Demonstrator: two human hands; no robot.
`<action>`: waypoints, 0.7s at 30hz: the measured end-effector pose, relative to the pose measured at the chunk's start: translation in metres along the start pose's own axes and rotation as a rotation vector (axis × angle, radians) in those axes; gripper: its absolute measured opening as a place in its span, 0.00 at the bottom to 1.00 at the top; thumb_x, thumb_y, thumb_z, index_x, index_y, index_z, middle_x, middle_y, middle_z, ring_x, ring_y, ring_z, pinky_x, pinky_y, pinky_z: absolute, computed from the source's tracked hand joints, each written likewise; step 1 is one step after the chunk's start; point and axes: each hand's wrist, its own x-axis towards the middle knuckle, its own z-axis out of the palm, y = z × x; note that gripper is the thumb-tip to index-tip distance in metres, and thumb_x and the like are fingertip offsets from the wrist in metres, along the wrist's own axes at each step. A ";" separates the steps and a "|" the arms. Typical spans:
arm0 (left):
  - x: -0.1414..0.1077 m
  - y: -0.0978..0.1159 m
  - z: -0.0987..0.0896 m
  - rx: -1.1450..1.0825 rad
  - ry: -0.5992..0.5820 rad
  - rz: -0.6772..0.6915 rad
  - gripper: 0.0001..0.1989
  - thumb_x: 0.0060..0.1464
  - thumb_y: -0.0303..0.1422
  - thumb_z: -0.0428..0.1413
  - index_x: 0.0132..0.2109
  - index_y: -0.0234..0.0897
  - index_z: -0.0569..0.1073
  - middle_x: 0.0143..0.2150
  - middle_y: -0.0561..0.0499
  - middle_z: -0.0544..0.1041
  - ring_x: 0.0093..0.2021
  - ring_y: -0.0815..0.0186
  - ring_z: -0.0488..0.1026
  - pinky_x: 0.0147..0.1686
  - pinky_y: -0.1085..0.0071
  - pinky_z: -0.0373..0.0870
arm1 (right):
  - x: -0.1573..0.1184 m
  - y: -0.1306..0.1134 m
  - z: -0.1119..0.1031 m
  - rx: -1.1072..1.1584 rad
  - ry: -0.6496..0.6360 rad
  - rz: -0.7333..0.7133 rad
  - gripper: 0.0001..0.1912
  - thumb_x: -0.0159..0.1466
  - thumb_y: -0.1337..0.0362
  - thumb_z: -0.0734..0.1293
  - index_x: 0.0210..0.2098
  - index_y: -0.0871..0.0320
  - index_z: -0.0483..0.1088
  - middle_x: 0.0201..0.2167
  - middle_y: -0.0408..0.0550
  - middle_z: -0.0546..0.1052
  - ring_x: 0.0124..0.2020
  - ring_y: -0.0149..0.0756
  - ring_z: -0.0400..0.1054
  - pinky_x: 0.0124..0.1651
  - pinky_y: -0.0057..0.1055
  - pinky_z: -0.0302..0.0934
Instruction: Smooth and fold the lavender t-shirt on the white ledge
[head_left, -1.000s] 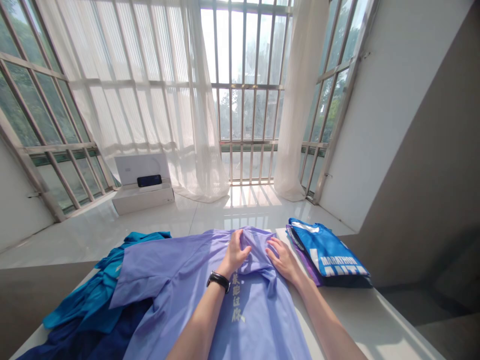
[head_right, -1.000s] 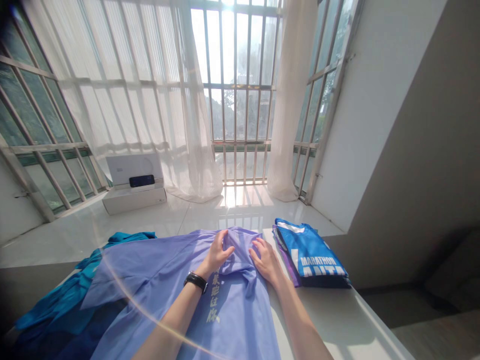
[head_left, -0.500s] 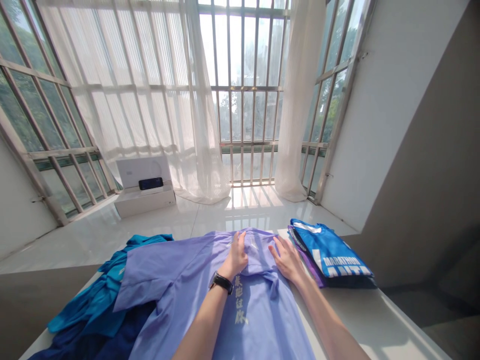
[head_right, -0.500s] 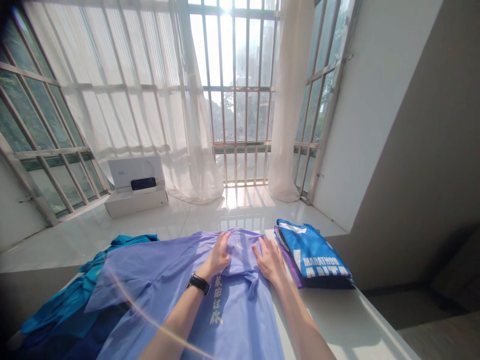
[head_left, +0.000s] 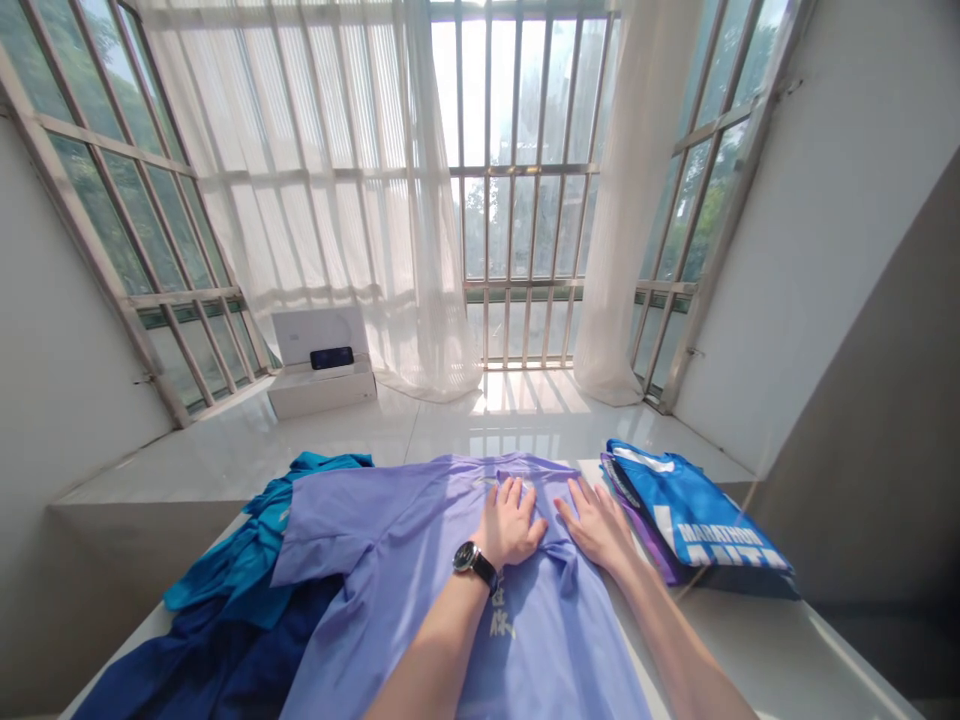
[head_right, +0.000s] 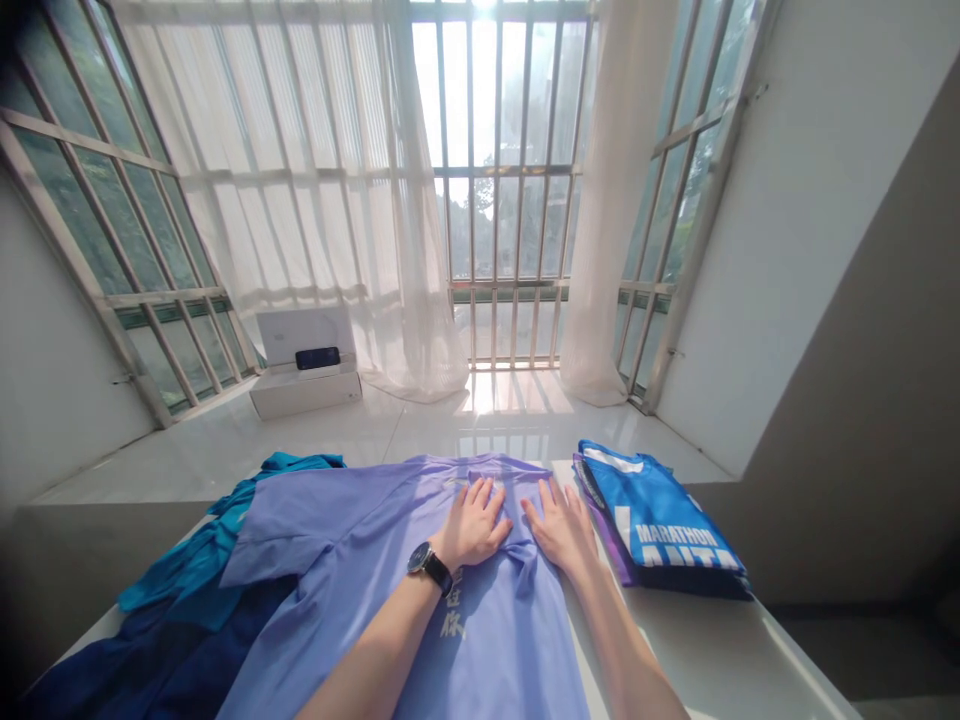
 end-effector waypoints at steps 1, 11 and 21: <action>0.001 -0.002 -0.002 -0.004 -0.005 0.001 0.31 0.62 0.42 0.55 0.68 0.36 0.66 0.71 0.34 0.62 0.73 0.40 0.52 0.70 0.41 0.47 | 0.001 0.000 -0.001 0.009 0.004 -0.001 0.30 0.66 0.47 0.59 0.59 0.59 0.71 0.65 0.65 0.69 0.68 0.67 0.57 0.65 0.68 0.51; 0.005 0.002 -0.008 0.021 0.056 0.058 0.27 0.65 0.38 0.52 0.68 0.37 0.65 0.69 0.36 0.65 0.72 0.45 0.54 0.71 0.44 0.48 | -0.002 -0.005 -0.009 0.157 -0.019 -0.238 0.25 0.70 0.53 0.56 0.58 0.56 0.73 0.62 0.58 0.73 0.64 0.49 0.67 0.68 0.46 0.60; -0.002 -0.005 -0.008 0.041 0.016 0.026 0.26 0.64 0.41 0.53 0.66 0.41 0.69 0.69 0.38 0.66 0.72 0.38 0.54 0.69 0.38 0.50 | -0.003 0.003 0.013 0.054 -0.104 -0.152 0.33 0.65 0.47 0.62 0.63 0.61 0.69 0.68 0.64 0.65 0.70 0.62 0.56 0.69 0.61 0.53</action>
